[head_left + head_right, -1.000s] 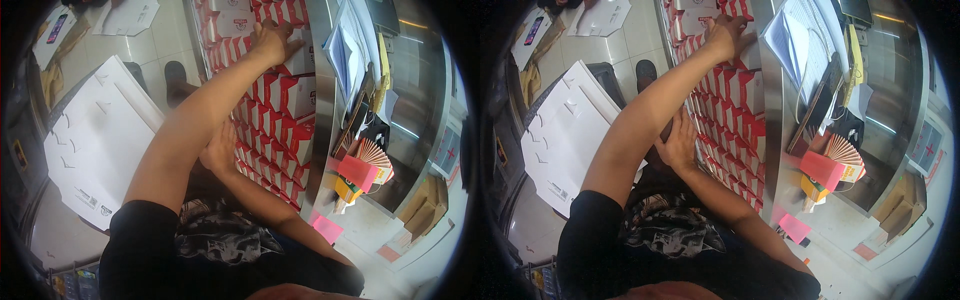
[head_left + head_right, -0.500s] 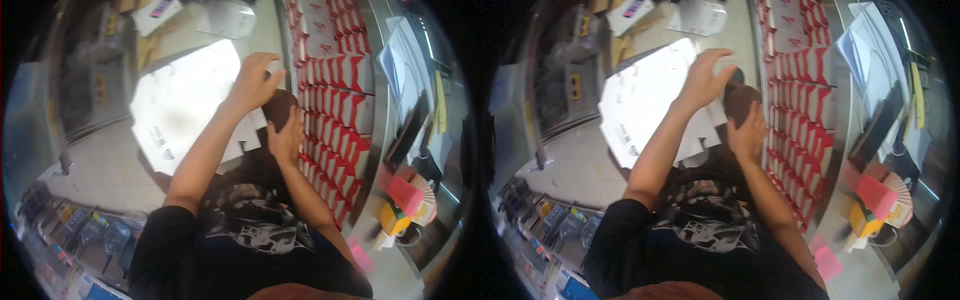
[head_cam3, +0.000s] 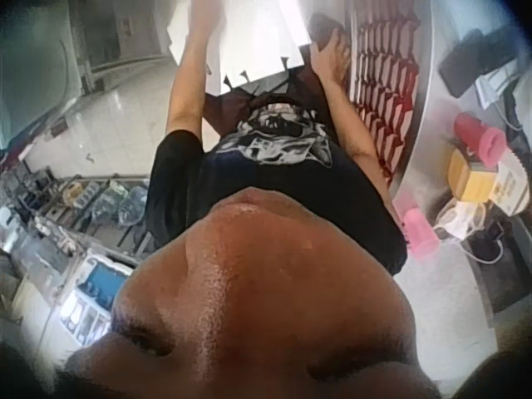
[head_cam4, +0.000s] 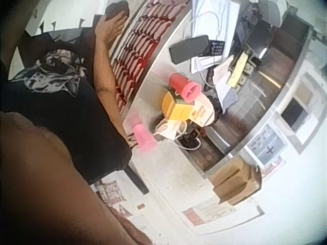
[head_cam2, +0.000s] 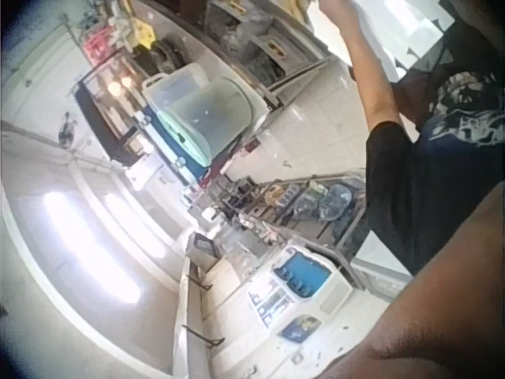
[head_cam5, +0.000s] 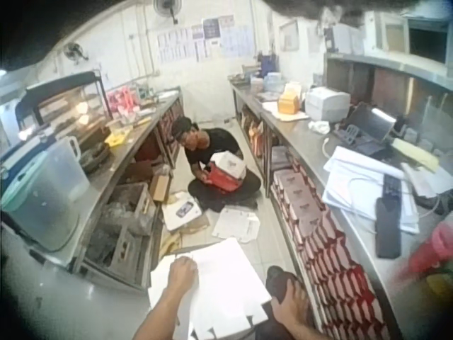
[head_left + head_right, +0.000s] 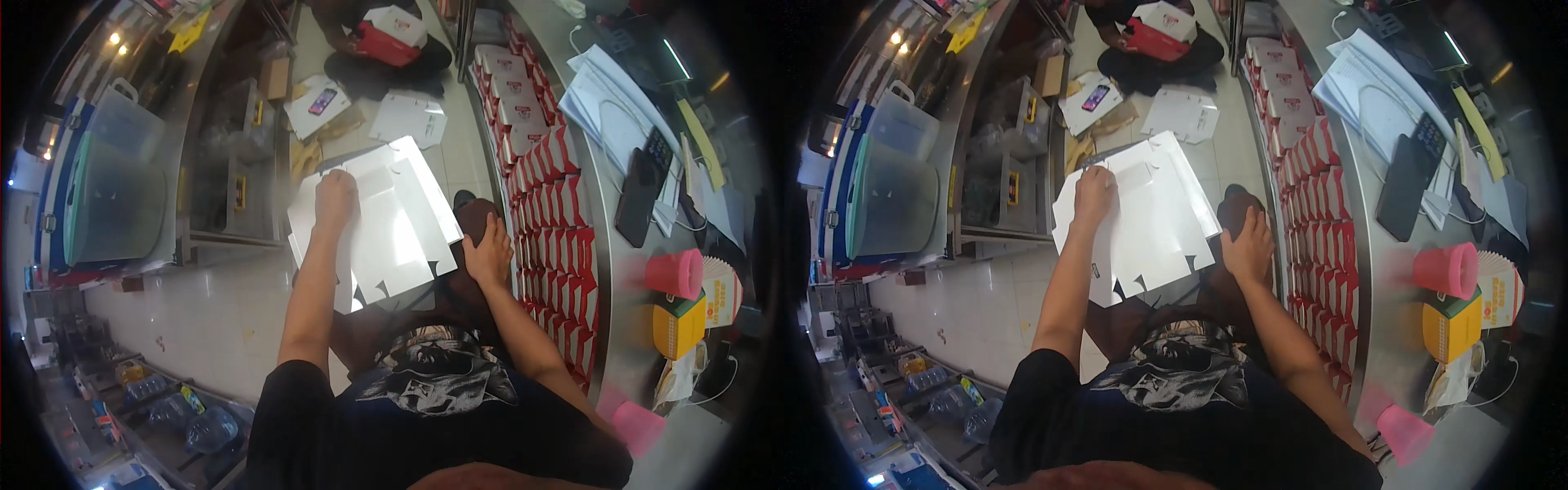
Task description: The person sits on the floor and repeatedly folds flat white cardboard sheets into small rectangular boxes. They insert a red packet labeled 'SIPAMAN' into each box, close the flaps, and place the finished boxes onto a nearby stack.
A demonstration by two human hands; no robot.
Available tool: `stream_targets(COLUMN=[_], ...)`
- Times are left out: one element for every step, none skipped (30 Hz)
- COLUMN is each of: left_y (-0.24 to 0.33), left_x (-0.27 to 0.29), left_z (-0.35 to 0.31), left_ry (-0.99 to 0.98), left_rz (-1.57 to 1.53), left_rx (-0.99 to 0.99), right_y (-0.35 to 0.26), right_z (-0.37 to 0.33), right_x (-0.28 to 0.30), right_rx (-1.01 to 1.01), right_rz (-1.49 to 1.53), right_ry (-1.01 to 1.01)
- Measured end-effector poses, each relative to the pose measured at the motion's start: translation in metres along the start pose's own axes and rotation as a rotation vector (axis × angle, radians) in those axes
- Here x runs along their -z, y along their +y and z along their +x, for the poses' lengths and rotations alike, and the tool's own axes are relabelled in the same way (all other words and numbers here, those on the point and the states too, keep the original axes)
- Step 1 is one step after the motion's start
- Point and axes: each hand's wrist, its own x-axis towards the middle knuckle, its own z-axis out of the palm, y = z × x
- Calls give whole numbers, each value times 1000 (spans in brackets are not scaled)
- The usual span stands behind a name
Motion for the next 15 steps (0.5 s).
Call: stream_targets(left_y=[-2, -3, -4, -3, -3, -2, -2, -1, -1, -1, 1, 0, 1, 3, 5], left_x=[-2, -3, -2, -5, -4, -5, -5, -5, -5, -4, -6, -4, -5, -5, -5], left_z=[1, 0, -1, -4, -7, -11, -14, -17, -19, -20, -22, -23, -22, -24, -26], left_ry=[29, 61, 77, 87, 82, 138, 181, 221, 276, 331, 368, 251, 127, -4, -81], left_rz=[-24, -41, -59, -78, -93, -82, -67, -53, -41, -29, -19, 15, 46, 86, 90], left_rx=[-42, -78, -85, -93, -80, -99, -103, -105, -121, -137, -167, -113, -66, 18, 19], right_y=[1, 2, 2, 4, 4, 5, 5, 5, 6, 5, 6, 5, 6, 6, 6], right_z=[0, 1, 1, 2, 2, 2, 2, 2, 1, 1, 1, 1, 1, 1, 1], right_x=[0, -1, -1, -2, -1, -2, -2, -2, -2, -2, -2, -1, -1, -1, 0], right_rx=[-2, 6, 5, 1, -7, 2, 4, 6, 11, 16, -5, 8, 6, 9, 9], right_rz=[-2, -8, 8, 14, 1, 20, 22, 22, 25, 28, 9, 33, 33, 28, 27], right_ry=[3, 7, 7, 7, 3, 5, 6, 6, 7, 8, -1, -2, -9, 0, -15])
